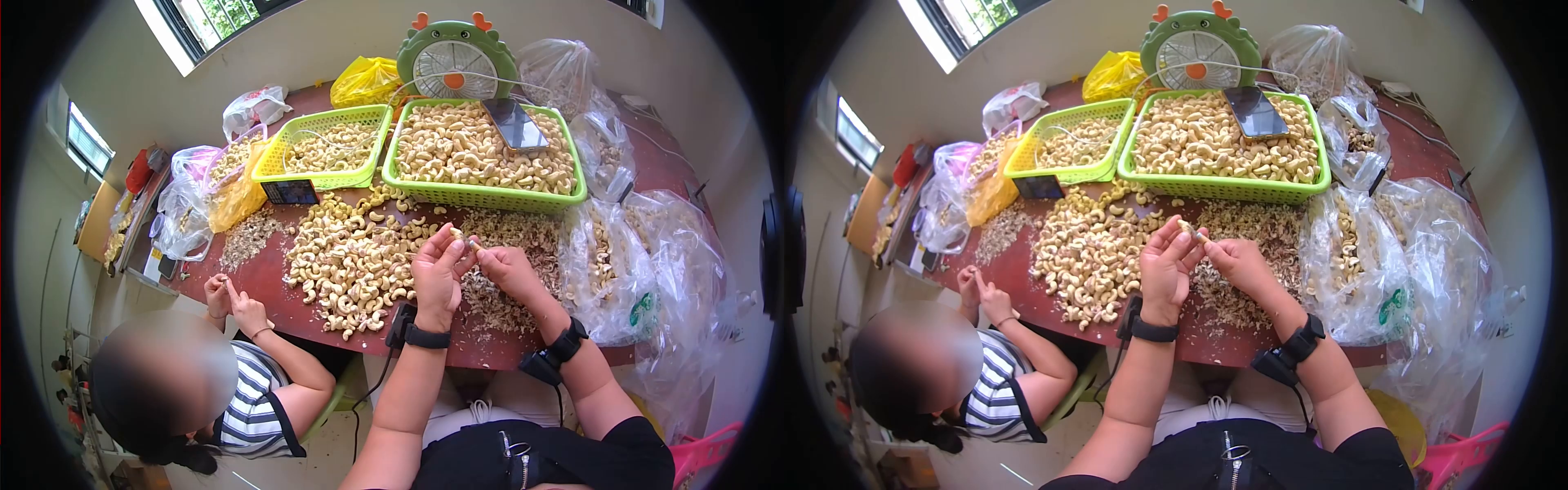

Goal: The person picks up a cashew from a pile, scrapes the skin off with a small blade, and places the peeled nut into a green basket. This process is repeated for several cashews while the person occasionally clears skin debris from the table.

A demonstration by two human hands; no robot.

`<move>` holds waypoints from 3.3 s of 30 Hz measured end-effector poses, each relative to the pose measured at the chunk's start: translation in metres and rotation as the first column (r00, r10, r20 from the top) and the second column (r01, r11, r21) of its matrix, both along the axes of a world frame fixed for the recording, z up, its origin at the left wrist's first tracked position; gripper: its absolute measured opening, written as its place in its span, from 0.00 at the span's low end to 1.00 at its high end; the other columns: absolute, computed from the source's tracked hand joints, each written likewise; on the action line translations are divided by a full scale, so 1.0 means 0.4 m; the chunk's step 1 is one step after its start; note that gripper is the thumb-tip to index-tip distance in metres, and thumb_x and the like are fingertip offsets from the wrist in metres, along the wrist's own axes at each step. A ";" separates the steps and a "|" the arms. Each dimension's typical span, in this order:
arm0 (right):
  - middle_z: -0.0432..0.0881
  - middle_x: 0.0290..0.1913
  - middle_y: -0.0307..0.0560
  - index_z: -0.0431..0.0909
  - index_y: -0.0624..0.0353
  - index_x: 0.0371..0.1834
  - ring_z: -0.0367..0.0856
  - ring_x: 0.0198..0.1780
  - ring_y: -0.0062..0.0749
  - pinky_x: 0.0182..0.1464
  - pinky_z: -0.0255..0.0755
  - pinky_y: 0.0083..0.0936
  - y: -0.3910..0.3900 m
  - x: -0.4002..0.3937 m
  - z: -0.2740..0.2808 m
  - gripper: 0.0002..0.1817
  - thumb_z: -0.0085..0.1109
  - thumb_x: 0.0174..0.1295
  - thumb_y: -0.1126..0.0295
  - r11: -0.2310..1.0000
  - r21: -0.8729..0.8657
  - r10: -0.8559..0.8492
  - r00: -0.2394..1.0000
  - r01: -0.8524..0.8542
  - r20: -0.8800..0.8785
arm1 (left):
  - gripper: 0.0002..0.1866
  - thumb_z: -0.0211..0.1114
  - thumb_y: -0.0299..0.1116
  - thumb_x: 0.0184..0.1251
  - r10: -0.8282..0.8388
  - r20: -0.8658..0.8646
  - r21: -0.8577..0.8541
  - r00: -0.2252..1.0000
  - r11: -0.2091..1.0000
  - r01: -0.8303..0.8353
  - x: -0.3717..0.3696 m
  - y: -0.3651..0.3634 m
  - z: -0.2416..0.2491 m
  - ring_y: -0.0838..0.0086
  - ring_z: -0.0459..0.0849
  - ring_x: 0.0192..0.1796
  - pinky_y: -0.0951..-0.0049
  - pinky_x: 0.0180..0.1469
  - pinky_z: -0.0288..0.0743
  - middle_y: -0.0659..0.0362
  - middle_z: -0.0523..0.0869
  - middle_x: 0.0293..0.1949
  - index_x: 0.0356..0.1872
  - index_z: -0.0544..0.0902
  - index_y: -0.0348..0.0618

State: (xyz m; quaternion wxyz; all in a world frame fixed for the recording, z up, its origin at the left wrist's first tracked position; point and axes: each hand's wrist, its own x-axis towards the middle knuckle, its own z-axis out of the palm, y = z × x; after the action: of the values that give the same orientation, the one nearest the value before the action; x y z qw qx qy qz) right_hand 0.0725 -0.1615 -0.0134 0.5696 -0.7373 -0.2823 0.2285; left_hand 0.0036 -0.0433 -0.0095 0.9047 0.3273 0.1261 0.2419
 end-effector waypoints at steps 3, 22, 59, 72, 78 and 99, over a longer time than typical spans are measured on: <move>0.64 0.12 0.33 0.70 0.63 0.15 0.59 0.17 0.15 0.19 0.55 0.19 0.004 -0.003 -0.002 0.23 0.47 0.60 0.55 1.000 -0.006 0.009 0.999 -0.009 0.042 | 0.15 0.54 0.17 0.56 0.001 -0.020 0.009 1.000 1.000 -0.001 -0.002 -0.001 0.010 0.62 0.79 0.43 0.67 0.41 0.80 0.55 0.76 0.38 0.47 0.70 0.33; 0.65 0.13 0.32 0.70 0.61 0.15 0.59 0.17 0.13 0.19 0.55 0.17 0.000 -0.006 0.014 0.22 0.46 0.60 0.55 1.000 -0.025 0.018 0.999 -0.019 -0.051 | 0.16 0.53 0.17 0.57 -0.029 -0.042 0.026 0.999 0.999 0.030 0.001 0.006 0.000 0.66 0.79 0.42 0.69 0.41 0.80 0.55 0.77 0.38 0.48 0.70 0.35; 0.67 0.14 0.33 0.71 0.61 0.15 0.61 0.18 0.14 0.20 0.57 0.16 0.000 -0.005 0.011 0.22 0.46 0.61 0.56 0.998 -0.009 0.056 0.995 -0.057 -0.085 | 0.14 0.57 0.22 0.57 -0.081 -0.026 -0.121 0.996 0.990 0.078 -0.001 0.010 -0.011 0.67 0.80 0.40 0.71 0.38 0.79 0.54 0.79 0.37 0.45 0.69 0.37; 0.66 0.13 0.31 0.70 0.60 0.13 0.60 0.16 0.13 0.18 0.55 0.16 -0.004 0.002 0.005 0.23 0.47 0.60 0.55 0.998 0.032 0.056 0.977 -0.050 -0.204 | 0.16 0.57 0.18 0.56 -0.065 0.011 -0.085 0.998 0.994 0.066 0.000 0.005 -0.021 0.65 0.80 0.39 0.69 0.40 0.80 0.53 0.78 0.37 0.46 0.69 0.34; 0.65 0.13 0.32 0.70 0.60 0.14 0.60 0.17 0.14 0.19 0.56 0.16 0.000 0.000 0.005 0.23 0.46 0.60 0.55 0.999 -0.003 0.053 0.991 -0.054 -0.122 | 0.15 0.56 0.20 0.57 -0.076 -0.039 -0.128 0.996 0.989 0.070 -0.001 0.005 -0.014 0.66 0.80 0.40 0.69 0.40 0.79 0.54 0.78 0.38 0.47 0.69 0.34; 0.65 0.12 0.31 0.70 0.61 0.13 0.58 0.16 0.14 0.18 0.54 0.17 -0.001 0.001 0.002 0.22 0.46 0.60 0.57 0.999 -0.024 0.024 0.989 -0.028 -0.145 | 0.16 0.52 0.21 0.59 -0.119 -0.019 -0.122 0.993 0.986 0.116 -0.005 0.010 -0.025 0.71 0.79 0.40 0.69 0.43 0.77 0.56 0.79 0.35 0.50 0.70 0.36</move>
State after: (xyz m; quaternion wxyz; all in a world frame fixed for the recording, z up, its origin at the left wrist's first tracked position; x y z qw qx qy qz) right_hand 0.0728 -0.1621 -0.0128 0.5760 -0.7223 -0.2467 0.2926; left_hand 0.0015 -0.0392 -0.0197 0.9338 0.2819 0.1329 0.1757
